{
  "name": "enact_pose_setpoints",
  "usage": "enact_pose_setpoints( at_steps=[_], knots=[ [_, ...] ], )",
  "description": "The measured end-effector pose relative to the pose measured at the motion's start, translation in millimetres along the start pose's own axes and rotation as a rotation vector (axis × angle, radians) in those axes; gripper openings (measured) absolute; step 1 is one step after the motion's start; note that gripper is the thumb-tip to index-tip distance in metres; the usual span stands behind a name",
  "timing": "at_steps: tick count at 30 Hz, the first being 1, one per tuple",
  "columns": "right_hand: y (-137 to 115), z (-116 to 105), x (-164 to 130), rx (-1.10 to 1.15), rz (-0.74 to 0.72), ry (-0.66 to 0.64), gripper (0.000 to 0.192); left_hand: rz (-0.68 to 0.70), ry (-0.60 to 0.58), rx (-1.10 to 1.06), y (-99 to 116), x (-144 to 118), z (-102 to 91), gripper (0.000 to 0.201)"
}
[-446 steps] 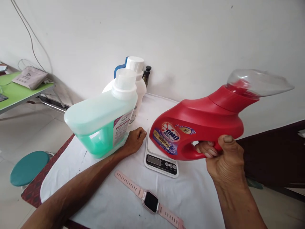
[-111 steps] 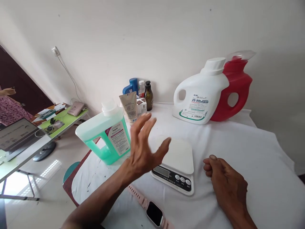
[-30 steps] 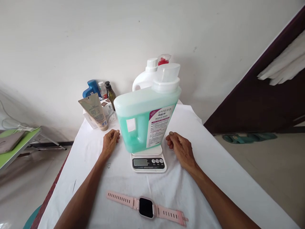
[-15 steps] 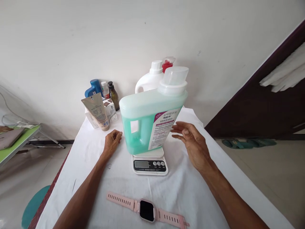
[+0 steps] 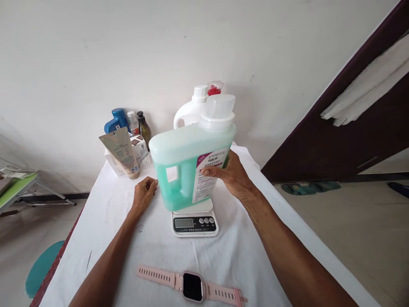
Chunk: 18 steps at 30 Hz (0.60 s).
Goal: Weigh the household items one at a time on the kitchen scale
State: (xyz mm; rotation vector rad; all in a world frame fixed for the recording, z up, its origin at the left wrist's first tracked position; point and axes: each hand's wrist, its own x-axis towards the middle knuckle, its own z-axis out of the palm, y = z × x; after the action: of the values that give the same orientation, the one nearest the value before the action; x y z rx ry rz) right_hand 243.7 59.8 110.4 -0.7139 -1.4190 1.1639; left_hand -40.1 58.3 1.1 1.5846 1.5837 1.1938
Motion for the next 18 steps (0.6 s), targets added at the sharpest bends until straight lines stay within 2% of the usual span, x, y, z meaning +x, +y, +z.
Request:
enact_pose_setpoints(
  at_steps=[6,13,18],
  knots=[
    [2,2,2,0.039,0.011,0.003,0.043,-0.006,0.007,0.023,0,1,0.5,0.027],
    [-7,11,3,0.075,0.041,0.007,0.045,0.003,0.006,0.023,-2,-1,-0.1,0.028],
    [-12,21,-1,0.067,0.022,0.082,0.039,0.008,0.018,0.006,-1,-3,-0.5,0.031]
  ],
)
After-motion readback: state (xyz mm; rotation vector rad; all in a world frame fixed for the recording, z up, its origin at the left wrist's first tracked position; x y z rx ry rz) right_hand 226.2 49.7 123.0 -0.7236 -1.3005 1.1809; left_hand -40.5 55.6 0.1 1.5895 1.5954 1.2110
